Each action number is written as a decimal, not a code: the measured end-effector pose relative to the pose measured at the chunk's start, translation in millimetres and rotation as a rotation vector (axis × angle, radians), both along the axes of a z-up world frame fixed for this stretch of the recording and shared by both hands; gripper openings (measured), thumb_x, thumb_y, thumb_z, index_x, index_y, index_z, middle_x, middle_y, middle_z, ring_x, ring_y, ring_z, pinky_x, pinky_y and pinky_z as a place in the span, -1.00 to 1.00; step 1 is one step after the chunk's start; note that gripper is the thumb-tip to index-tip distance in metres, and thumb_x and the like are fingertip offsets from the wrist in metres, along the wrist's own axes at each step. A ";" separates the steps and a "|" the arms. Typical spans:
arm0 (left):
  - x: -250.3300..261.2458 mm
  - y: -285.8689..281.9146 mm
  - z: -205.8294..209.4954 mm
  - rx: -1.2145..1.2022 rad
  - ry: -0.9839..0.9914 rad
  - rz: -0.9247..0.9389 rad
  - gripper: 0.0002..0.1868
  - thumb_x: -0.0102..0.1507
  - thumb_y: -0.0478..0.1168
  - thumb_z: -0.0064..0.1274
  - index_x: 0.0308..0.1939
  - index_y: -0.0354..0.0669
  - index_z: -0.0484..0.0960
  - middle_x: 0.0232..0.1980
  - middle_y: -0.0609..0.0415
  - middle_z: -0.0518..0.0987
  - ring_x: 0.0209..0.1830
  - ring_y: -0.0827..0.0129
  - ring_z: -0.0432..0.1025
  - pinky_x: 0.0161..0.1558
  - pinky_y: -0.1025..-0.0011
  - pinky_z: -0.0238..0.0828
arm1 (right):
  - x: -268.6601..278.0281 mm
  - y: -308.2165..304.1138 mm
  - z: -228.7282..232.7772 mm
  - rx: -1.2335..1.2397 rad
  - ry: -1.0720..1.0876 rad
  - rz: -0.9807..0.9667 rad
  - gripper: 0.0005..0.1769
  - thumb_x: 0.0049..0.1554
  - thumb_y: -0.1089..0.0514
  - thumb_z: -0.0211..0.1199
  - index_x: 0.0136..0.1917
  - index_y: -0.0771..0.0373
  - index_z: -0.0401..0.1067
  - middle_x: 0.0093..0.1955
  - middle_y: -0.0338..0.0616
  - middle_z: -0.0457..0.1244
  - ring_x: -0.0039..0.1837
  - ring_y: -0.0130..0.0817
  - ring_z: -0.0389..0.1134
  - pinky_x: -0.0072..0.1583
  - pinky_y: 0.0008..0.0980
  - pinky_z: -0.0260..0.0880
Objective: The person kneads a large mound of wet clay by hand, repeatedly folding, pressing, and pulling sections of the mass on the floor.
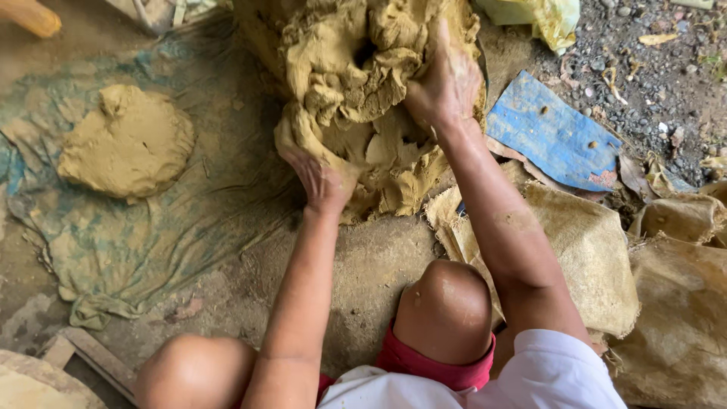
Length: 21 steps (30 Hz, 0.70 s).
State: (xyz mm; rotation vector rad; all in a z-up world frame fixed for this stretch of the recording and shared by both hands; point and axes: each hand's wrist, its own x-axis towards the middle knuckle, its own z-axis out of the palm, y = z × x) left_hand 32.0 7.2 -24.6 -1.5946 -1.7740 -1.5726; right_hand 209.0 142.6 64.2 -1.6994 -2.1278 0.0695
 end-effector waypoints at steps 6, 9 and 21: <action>-37.2 45.3 -15.4 -0.035 -0.146 -0.023 -0.32 0.23 -0.61 0.02 0.39 -0.12 0.27 0.16 -0.04 0.42 0.18 0.22 0.43 0.22 0.25 0.57 | 21.6 -68.0 25.9 -0.084 0.148 0.310 0.34 0.05 0.04 0.57 0.69 0.40 -0.37 0.68 0.56 -0.22 0.68 0.30 -0.18 0.56 0.21 -0.15; -54.5 36.7 7.9 -0.113 -0.292 -0.170 -0.34 0.14 -0.55 0.25 0.28 -0.23 0.38 0.09 -0.07 0.56 0.00 0.19 0.57 0.05 0.28 0.66 | 24.0 -111.7 25.8 0.007 0.199 0.551 0.73 -0.32 -0.40 0.60 0.61 0.46 -0.48 0.67 0.44 -0.31 0.69 0.23 -0.31 0.66 0.17 -0.27; -41.4 20.2 27.5 -0.178 -0.187 -0.104 -0.21 0.03 -0.51 0.23 0.33 -0.20 0.29 0.22 -0.10 0.50 0.23 0.08 0.49 0.29 0.23 0.53 | 16.8 -10.3 -48.2 0.254 0.026 0.101 -0.35 0.18 0.25 0.39 0.43 0.35 0.16 0.11 0.05 0.31 0.08 -0.13 0.39 0.02 -0.13 0.52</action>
